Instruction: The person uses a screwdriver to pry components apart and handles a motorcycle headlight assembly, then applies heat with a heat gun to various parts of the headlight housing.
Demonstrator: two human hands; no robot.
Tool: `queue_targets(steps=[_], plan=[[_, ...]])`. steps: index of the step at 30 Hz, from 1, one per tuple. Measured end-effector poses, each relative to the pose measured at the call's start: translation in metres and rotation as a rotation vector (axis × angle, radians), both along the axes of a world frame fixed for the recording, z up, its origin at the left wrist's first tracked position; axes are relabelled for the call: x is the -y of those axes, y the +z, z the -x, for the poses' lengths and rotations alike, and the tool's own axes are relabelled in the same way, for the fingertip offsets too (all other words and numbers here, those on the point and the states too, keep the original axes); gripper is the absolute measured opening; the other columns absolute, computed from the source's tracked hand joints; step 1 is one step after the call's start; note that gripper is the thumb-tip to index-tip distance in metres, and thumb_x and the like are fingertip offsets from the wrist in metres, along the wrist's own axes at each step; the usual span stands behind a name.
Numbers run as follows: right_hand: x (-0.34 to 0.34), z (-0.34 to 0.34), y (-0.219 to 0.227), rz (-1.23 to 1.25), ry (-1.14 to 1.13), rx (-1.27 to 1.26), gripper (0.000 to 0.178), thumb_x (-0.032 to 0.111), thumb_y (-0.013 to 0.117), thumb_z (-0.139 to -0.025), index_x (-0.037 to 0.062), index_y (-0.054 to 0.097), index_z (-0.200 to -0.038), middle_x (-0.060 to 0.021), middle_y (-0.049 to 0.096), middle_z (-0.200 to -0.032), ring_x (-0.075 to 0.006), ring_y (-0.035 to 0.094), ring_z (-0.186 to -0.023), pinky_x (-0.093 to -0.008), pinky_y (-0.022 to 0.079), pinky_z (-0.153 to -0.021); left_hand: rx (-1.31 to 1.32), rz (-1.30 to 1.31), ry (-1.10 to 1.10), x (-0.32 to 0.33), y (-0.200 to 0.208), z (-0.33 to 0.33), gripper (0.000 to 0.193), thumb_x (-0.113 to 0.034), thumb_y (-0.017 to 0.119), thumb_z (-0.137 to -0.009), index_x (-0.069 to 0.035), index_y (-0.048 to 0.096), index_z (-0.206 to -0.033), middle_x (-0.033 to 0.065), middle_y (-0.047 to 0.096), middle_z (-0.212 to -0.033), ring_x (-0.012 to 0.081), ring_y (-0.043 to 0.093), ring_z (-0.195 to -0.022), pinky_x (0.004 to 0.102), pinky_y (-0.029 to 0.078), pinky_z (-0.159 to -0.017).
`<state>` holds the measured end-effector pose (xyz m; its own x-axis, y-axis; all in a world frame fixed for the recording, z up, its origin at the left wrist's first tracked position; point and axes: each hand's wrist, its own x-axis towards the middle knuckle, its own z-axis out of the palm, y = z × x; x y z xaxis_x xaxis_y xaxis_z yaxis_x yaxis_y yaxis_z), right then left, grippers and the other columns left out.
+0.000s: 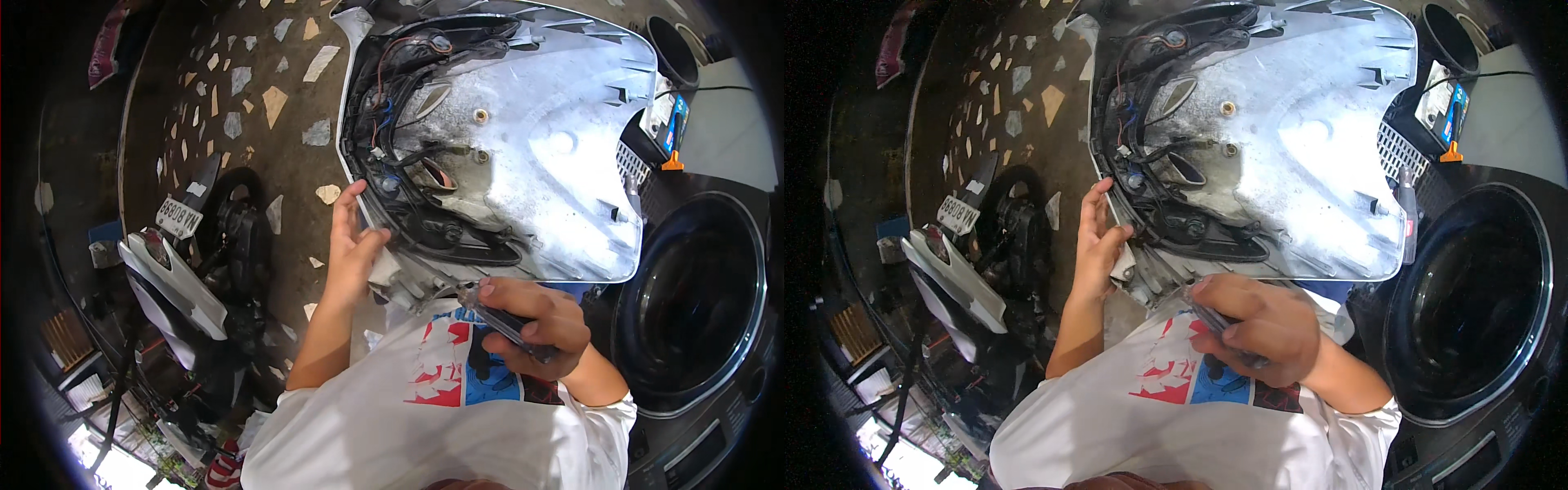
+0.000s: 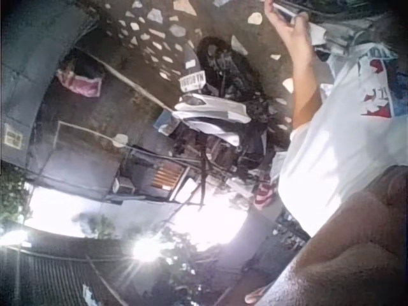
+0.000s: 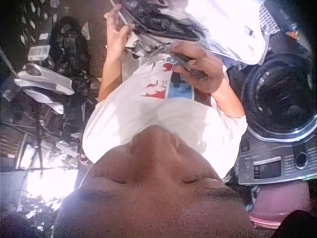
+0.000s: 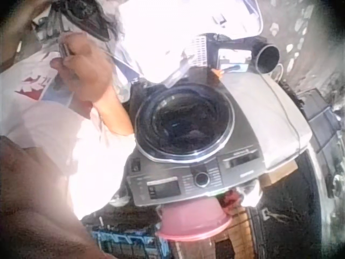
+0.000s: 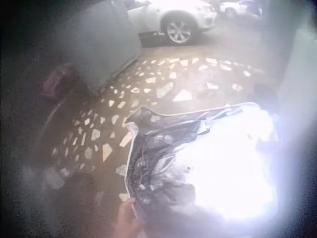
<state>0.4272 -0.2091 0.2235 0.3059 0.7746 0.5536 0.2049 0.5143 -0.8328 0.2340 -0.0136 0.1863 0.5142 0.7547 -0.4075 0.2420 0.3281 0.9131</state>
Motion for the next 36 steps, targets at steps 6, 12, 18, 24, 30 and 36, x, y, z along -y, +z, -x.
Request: queue_targets(steps=[6, 12, 18, 24, 30, 36], plan=[[-0.001, 0.002, -0.005, -0.012, -0.018, -0.011, 0.063, -0.001, 0.087, -0.075, 0.008, 0.039, -0.114, -0.0276, 0.066, -0.113, -0.0467, 0.072, -0.091, -0.0475, 0.065, -0.07, -0.023, -0.005, 0.01, -0.001, 0.0, -0.002, 0.077, 0.01, 0.05, -0.079, -0.009, 0.037, -0.152, 0.0082, 0.046, -0.149, 0.0159, 0.052, -0.127, 0.0268, 0.046, -0.097], [-0.002, 0.001, -0.005, 0.025, -0.04, -0.048, 0.058, -0.002, 0.087, -0.075, 0.009, 0.042, -0.109, -0.0269, 0.067, -0.114, -0.0457, 0.072, -0.092, -0.0474, 0.064, -0.072, -0.05, -0.007, 0.003, -0.004, 0.0, 0.0, 0.077, 0.011, 0.049, -0.079, -0.008, 0.038, -0.152, 0.0087, 0.045, -0.149, 0.0134, 0.053, -0.122, 0.0244, 0.047, -0.091], [0.001, 0.003, -0.005, 0.021, -0.036, -0.096, 0.059, -0.003, 0.088, -0.074, 0.0093, 0.043, -0.108, -0.0269, 0.068, -0.116, -0.045, 0.072, -0.095, -0.0472, 0.064, -0.075, -0.063, -0.009, -0.007, -0.004, 0.007, -0.004, 0.076, 0.009, 0.047, -0.08, -0.009, 0.038, -0.153, 0.0094, 0.041, -0.152, 0.0123, 0.051, -0.123, 0.0232, 0.047, -0.089], [0.002, 0.007, -0.009, 0.022, -0.084, -0.118, 0.06, -0.003, 0.089, -0.073, 0.0091, 0.043, -0.109, -0.0287, 0.068, -0.115, -0.045, 0.073, -0.095, -0.0474, 0.063, -0.076, -0.073, -0.008, -0.011, -0.004, 0.008, -0.005, 0.077, 0.007, 0.046, -0.08, -0.009, 0.037, -0.154, 0.0102, 0.039, -0.155, 0.0123, 0.049, -0.126, 0.023, 0.047, -0.089], [0.01, 0.007, -0.019, 0.031, -0.088, -0.126, 0.055, 0.001, 0.085, -0.08, 0.0091, 0.041, -0.113, -0.0313, 0.068, -0.114, -0.0457, 0.073, -0.097, -0.0462, 0.063, -0.077, -0.075, -0.012, -0.005, -0.005, 0.01, -0.006, 0.076, 0.005, 0.049, -0.079, -0.007, 0.039, -0.154, 0.0099, 0.04, -0.154, 0.013, 0.049, -0.128, 0.0231, 0.046, -0.09], [0.019, 0.017, -0.026, 0.035, -0.165, -0.182, 0.052, 0.004, 0.08, -0.088, 0.0087, 0.04, -0.12, -0.0327, 0.067, -0.116, -0.0463, 0.072, -0.1, -0.0465, 0.063, -0.079, -0.065, -0.016, 0.002, -0.007, 0.011, -0.006, 0.076, 0.004, 0.052, -0.078, -0.006, 0.04, -0.153, 0.0097, 0.042, -0.153, 0.0139, 0.046, -0.132, 0.0239, 0.045, -0.092]])
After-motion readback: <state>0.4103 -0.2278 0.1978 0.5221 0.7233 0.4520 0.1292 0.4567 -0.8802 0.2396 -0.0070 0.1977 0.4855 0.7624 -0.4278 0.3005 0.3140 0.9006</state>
